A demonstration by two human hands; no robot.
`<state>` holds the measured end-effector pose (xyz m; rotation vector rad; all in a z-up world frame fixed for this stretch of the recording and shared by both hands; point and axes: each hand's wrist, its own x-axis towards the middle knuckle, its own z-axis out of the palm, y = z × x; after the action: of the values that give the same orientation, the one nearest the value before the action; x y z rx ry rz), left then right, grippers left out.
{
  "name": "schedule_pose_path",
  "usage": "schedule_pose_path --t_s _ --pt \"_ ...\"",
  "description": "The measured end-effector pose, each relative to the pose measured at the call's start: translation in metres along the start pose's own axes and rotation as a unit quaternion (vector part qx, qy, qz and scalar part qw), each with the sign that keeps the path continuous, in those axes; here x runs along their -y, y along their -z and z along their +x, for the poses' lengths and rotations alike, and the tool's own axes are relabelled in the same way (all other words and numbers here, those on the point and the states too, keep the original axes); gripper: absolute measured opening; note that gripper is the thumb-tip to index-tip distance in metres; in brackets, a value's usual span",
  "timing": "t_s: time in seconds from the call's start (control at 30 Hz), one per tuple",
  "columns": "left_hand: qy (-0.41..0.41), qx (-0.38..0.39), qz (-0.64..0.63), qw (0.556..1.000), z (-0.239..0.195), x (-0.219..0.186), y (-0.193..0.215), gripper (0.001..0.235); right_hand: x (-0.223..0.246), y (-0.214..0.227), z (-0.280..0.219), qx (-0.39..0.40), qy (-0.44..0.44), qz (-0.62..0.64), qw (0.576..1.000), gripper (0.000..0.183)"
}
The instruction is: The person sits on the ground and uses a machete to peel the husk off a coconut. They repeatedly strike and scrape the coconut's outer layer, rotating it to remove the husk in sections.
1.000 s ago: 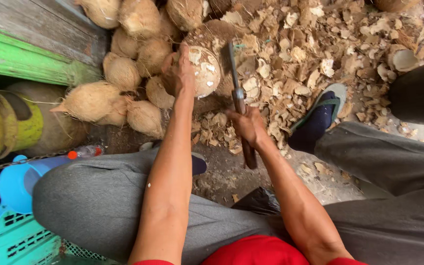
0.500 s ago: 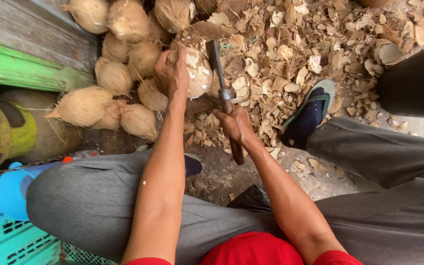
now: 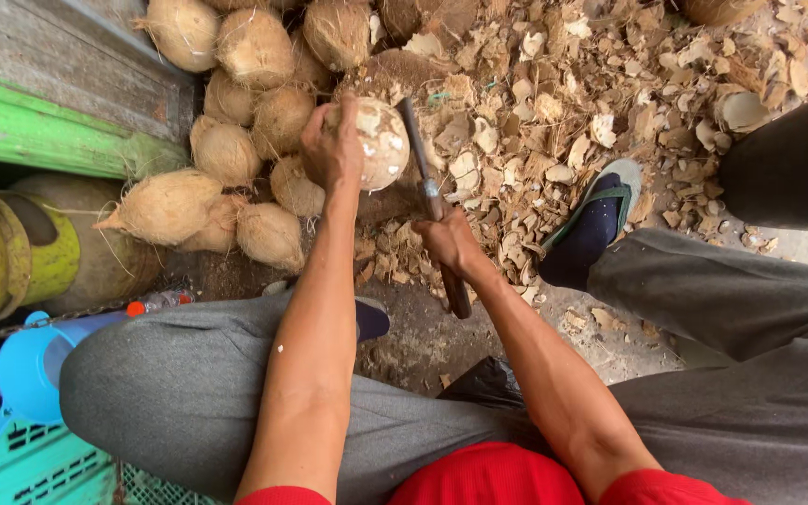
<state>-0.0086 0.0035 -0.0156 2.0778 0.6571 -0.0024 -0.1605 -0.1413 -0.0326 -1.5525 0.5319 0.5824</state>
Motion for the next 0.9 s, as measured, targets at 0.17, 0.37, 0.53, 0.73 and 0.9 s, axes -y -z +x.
schedule_pose_path --t_s 0.17,0.37,0.53,0.73,0.9 --pt "0.025 -0.015 0.007 1.000 -0.012 0.023 0.001 0.074 -0.013 -0.010 -0.009 -0.005 -0.012 -0.051 0.999 0.042" --pt "-0.156 -0.086 -0.008 0.984 -0.022 0.024 -0.013 0.116 0.017 0.013 -0.010 0.002 -0.074 -0.141 0.987 0.047" --pt "-0.133 0.177 -0.142 0.965 0.004 0.009 0.025 0.111 0.038 0.055 -0.046 -0.038 0.026 -0.038 0.998 0.034" --pt "-0.279 0.226 0.000 0.933 -0.004 0.025 0.037 0.097 0.021 0.054 -0.062 -0.131 0.106 -0.094 0.981 0.033" --pt "-0.080 0.066 -0.046 0.994 -0.014 0.029 0.016 0.066 0.005 0.036 -0.058 -0.075 0.106 -0.077 0.989 0.027"
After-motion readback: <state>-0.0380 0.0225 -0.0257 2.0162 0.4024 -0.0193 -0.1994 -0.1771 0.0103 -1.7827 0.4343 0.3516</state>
